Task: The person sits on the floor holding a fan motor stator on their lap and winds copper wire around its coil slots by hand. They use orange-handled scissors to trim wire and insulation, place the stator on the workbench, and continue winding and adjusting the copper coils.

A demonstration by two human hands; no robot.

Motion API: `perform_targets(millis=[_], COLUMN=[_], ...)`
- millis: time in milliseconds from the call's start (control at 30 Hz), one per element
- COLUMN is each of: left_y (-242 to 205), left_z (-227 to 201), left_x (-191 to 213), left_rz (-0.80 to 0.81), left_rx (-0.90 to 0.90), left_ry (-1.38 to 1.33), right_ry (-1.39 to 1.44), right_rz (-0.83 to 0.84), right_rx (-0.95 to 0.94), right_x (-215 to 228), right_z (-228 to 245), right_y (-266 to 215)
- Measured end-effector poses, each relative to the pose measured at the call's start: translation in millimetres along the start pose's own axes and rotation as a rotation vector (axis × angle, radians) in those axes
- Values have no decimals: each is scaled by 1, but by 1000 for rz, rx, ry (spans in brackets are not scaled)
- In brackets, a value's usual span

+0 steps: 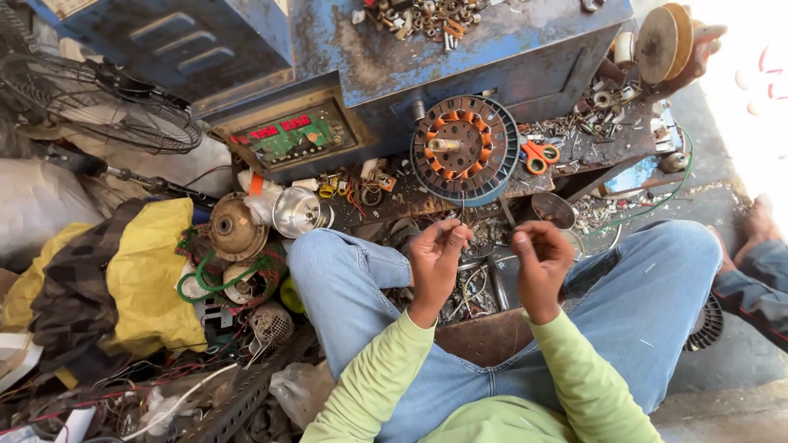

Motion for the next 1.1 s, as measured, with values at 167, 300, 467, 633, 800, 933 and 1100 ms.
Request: perform_targets(millis=[167, 300, 467, 633, 800, 933, 1100], left_y=[6, 12, 25, -3, -50, -47, -43], left_z=[-18, -22, -38, -33, 26, 50, -36], left_x=[13, 26, 54, 18, -57, -41, -33], left_rz=[-76, -127, -242, -167, 155, 66, -23], left_rx=[-41, -106, -116, -63, 245, 227, 90], left_ry=[197, 226, 118, 1, -367, -244, -131], right_ry=[-61, -115, 98, 346, -215, -93, -1266], right_rz=[-47, -4, -94, -180, -9, 34, 606], right_rx=[4, 23, -9, -90, -138, -152, 15], right_x=[4, 2, 14, 23, 13, 13, 25], right_z=[14, 13, 17, 36, 3, 11, 27], right_y=[10, 10, 25, 18, -49, -46, -21])
Point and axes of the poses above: each hand's wrist, its own y-axis towards the middle knuckle, its own x-axis out of the back of the hand, z = x × y, the point moved 6 cm from there along y, towards the middle knuckle, and after that the axes turned 3 degrees about y, right-handed, at the moved point
